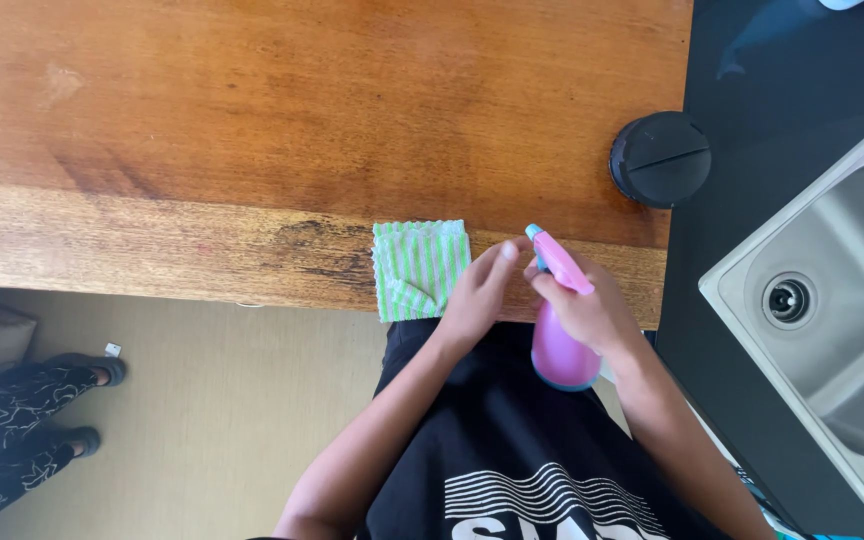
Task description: Cleaning a wooden table surface using a spray cleaner and a cloth.
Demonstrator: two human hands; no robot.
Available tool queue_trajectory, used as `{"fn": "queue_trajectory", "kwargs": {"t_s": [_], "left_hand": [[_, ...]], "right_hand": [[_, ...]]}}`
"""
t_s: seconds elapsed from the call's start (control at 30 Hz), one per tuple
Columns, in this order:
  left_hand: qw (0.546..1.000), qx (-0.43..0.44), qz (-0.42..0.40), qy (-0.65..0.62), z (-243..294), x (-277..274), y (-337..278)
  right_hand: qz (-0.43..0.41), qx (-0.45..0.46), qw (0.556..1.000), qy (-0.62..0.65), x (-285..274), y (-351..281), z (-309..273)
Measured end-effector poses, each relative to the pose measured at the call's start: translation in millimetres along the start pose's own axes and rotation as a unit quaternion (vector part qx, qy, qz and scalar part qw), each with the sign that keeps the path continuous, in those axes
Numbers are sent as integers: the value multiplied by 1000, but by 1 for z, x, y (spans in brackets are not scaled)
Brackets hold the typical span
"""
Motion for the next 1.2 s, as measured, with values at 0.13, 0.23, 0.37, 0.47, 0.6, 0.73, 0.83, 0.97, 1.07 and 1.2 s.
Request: {"fn": "queue_trajectory", "kwargs": {"t_s": [0.13, 0.23, 0.37, 0.47, 0.6, 0.73, 0.83, 0.97, 1.07, 1.2], "left_hand": [[801, 136, 138, 567, 63, -19, -57], [647, 160, 178, 724, 72, -29, -76], [586, 136, 174, 780, 64, -43, -82], [580, 139, 174, 783, 67, -50, -82], [580, 115, 182, 786, 92, -77, -76], [547, 101, 254, 791, 130, -111, -58], [522, 124, 195, 821, 116, -78, -14], [545, 192, 22, 816, 51, -13, 61], [523, 188, 57, 829, 91, -40, 113], [456, 47, 227, 859, 216, -158, 120]], "right_hand": [[9, 147, 987, 66, -6, 5, 28], [-26, 114, 993, 23, -3, 8, 16], [-24, 105, 994, 22, 0, 8, 3], [-26, 103, 994, 5, 4, 6, 3], [-60, 16, 998, -8, 12, 3, -15], [-68, 85, 994, -19, 12, -4, -2], [-49, 93, 994, 8, 3, -7, 6], [-20, 106, 994, 33, -9, -11, 14], [2, 103, 994, 43, -23, -10, 19], [53, 120, 988, 82, -43, -16, 34]]}}
Point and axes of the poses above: each hand's wrist, its own y-axis towards the middle knuckle, its own x-axis out of the palm, z = x × y, the point moved 10 cm from there along y, towards the middle knuckle, and after that the axes turned 3 degrees about -z, right-handed, at the moved point
